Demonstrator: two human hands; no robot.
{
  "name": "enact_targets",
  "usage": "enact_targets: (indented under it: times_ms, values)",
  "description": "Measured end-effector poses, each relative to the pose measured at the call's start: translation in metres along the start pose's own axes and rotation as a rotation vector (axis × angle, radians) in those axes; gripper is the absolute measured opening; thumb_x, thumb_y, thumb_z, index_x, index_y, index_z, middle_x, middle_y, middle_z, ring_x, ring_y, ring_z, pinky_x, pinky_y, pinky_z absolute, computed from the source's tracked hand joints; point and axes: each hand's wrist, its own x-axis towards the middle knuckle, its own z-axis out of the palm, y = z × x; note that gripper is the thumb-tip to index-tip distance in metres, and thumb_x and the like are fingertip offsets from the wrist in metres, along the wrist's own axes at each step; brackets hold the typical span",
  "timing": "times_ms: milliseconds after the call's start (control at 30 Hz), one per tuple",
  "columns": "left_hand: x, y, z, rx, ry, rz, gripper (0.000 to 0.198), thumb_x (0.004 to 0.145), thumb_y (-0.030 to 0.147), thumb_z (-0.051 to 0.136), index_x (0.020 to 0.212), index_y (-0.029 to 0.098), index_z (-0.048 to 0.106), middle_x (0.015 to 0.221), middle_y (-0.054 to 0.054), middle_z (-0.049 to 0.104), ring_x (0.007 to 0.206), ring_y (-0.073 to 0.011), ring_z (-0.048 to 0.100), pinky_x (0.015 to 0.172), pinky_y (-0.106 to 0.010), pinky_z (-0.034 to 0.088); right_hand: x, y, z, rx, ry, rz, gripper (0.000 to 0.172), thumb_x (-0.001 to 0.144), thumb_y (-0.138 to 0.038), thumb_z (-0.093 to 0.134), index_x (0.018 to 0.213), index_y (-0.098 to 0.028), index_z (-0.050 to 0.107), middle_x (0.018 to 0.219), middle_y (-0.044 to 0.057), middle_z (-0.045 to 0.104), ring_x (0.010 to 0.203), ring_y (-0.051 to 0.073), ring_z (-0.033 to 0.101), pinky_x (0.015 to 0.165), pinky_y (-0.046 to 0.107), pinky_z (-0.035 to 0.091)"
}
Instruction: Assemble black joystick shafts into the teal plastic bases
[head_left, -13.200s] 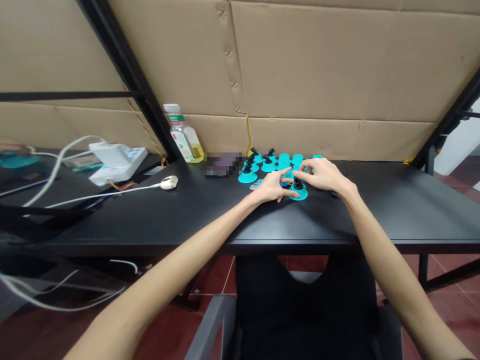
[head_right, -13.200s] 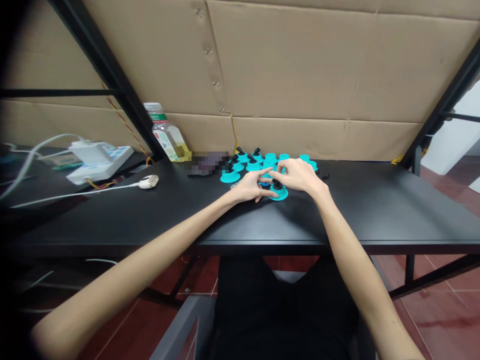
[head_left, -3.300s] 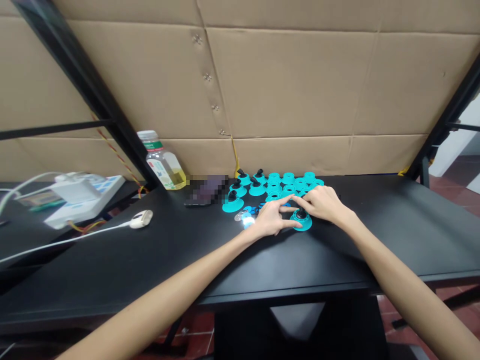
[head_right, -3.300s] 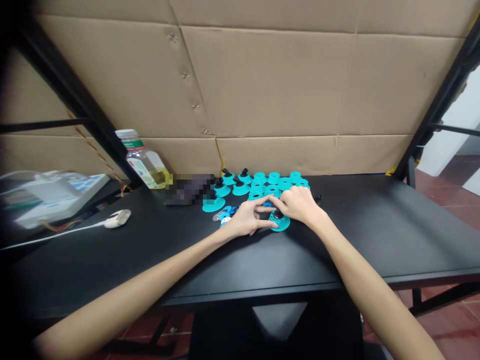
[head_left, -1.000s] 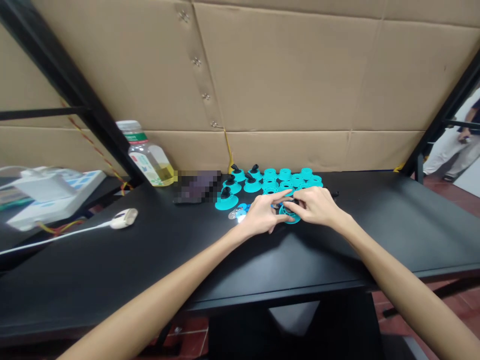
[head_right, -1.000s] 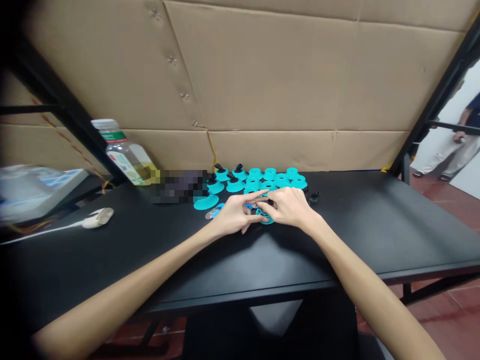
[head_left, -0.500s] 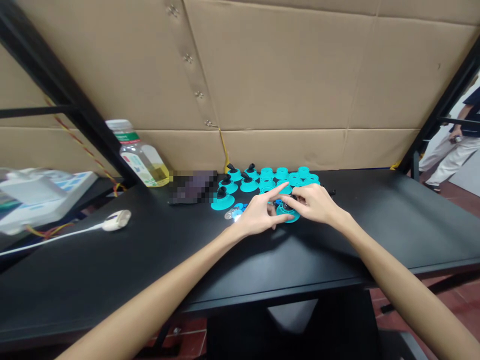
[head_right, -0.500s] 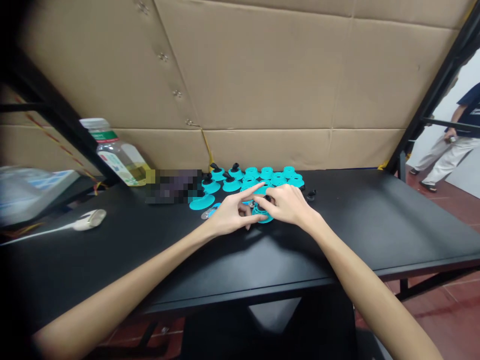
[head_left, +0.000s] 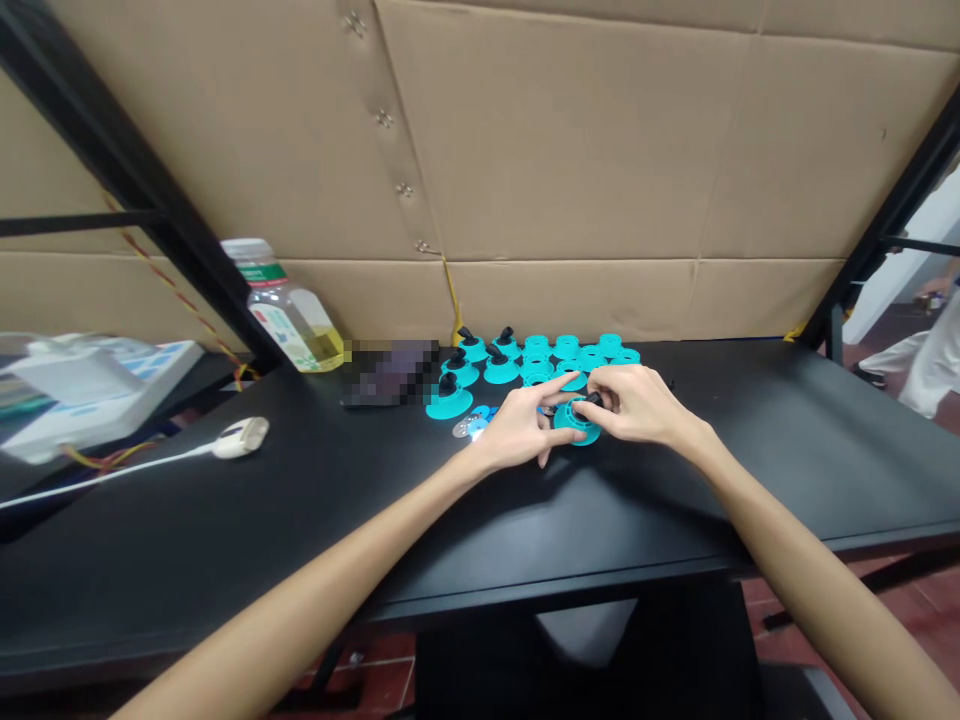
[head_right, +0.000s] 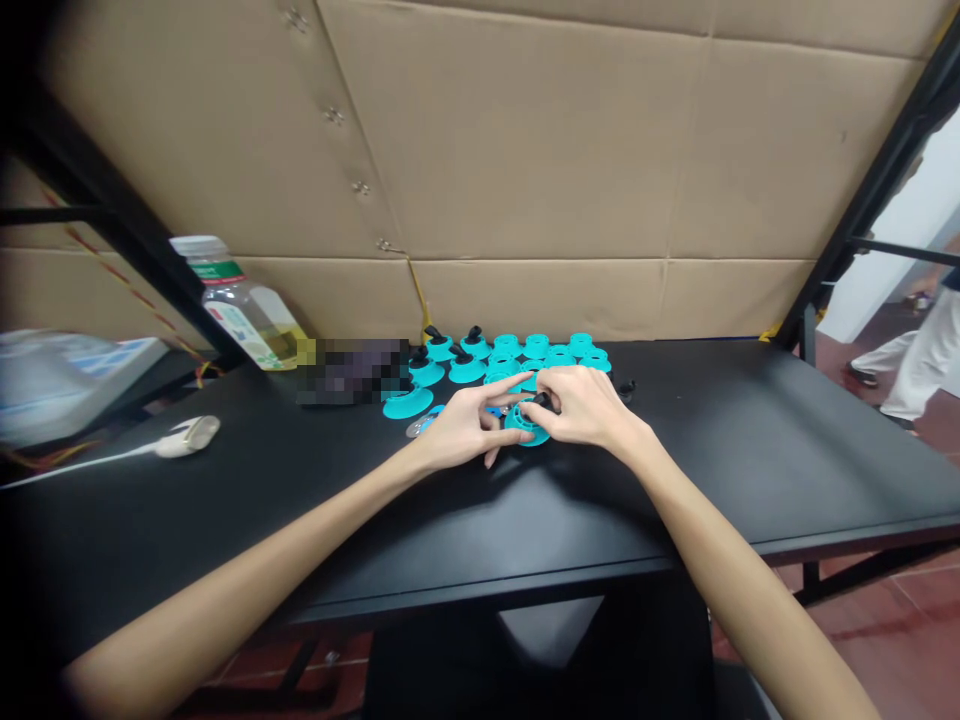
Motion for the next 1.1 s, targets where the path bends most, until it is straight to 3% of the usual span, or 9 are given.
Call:
enact_targets:
  times_ms: [233,333,467,600,667,733,800,900,1100]
  values:
    - [-0.002,0.003,0.001,0.177,0.163,-0.008,0.072,0.068,0.038,0.076,0.134,0.021,0.053,0.113,-0.011,0.070,0.036,-0.0096,0.054,0.046,-0.028,0.047,0.001,-0.001,0.007,-0.045,0.032,-0.035,0.037,0.090,-0.042,0.051,0.063,-0.017,0.053,0.060,0.001,0.057,0.055,0.010,0.043,0.054,0.024,0.023]
    - [-0.003,0.008,0.001,0.301,0.247,0.013,0.064,0.066,0.043,0.076,0.123,0.019,0.063,0.087,-0.006,0.075,0.042,-0.0122,0.055,0.048,-0.027,0.045,0.000,-0.003,0.006,-0.058,0.059,0.002,0.041,0.091,-0.046,0.049,0.063,-0.017,0.055,0.060,0.000,0.059,0.055,0.010,0.044,0.053,0.024,0.023]
    - [-0.002,0.013,-0.008,0.451,0.265,0.060,0.053,0.070,0.051,0.071,0.113,0.019,0.070,0.049,0.002,0.062,0.045,-0.0143,0.055,0.051,-0.024,0.040,0.001,-0.003,0.000,-0.056,0.101,0.085,0.039,0.091,-0.052,0.047,0.080,-0.019,0.064,0.071,0.001,0.064,0.060,0.011,0.052,0.056,0.023,0.028]
    - [0.003,0.007,-0.034,0.611,0.433,0.070,0.052,0.072,0.053,0.068,0.112,0.019,0.069,0.052,0.003,0.060,0.053,-0.0157,0.058,0.055,-0.025,0.039,0.002,-0.002,-0.006,-0.041,0.137,0.126,0.037,0.093,-0.050,0.044,0.097,-0.020,0.065,0.083,0.003,0.067,0.065,0.012,0.056,0.061,0.023,0.034]
    - [0.006,0.001,-0.050,0.712,0.575,0.032,0.055,0.071,0.059,0.066,0.110,0.020,0.068,0.068,-0.001,0.067,0.066,-0.0184,0.062,0.060,-0.026,0.041,0.003,-0.002,-0.006,-0.044,0.140,0.124,0.037,0.094,-0.048,0.043,0.097,-0.019,0.066,0.088,0.004,0.068,0.065,0.012,0.056,0.062,0.023,0.035]
    - [0.007,-0.005,-0.064,0.820,0.636,-0.020,0.054,0.073,0.061,0.062,0.109,0.021,0.069,0.093,-0.005,0.070,0.079,-0.0211,0.064,0.064,-0.027,0.042,0.002,-0.002,-0.005,-0.047,0.131,0.110,0.037,0.095,-0.047,0.043,0.095,-0.018,0.066,0.091,0.005,0.068,0.065,0.012,0.056,0.062,0.024,0.034]
    - [0.007,-0.009,-0.073,0.903,0.616,-0.109,0.053,0.074,0.061,0.060,0.106,0.021,0.070,0.106,-0.007,0.069,0.090,-0.0250,0.065,0.066,-0.029,0.043,0.002,-0.002,-0.004,-0.062,0.118,0.086,0.038,0.095,-0.046,0.042,0.090,-0.018,0.067,0.090,0.005,0.068,0.067,0.012,0.056,0.062,0.024,0.033]
    - [0.008,-0.011,-0.076,0.985,0.536,-0.241,0.054,0.073,0.063,0.058,0.105,0.022,0.071,0.110,-0.008,0.069,0.100,-0.0307,0.063,0.066,-0.031,0.045,0.001,-0.001,-0.002,-0.097,0.103,0.054,0.042,0.097,-0.046,0.038,0.083,-0.018,0.067,0.083,0.005,0.067,0.069,0.013,0.055,0.062,0.024,0.032]
    - [0.009,-0.010,-0.063,1.168,0.425,-0.328,0.050,0.075,0.058,0.057,0.106,0.023,0.071,0.100,-0.010,0.072,0.093,-0.0335,0.066,0.064,-0.032,0.044,0.001,-0.001,-0.003,-0.115,0.089,0.017,0.047,0.098,-0.045,0.034,0.072,-0.017,0.062,0.074,0.004,0.063,0.067,0.013,0.052,0.061,0.025,0.030]
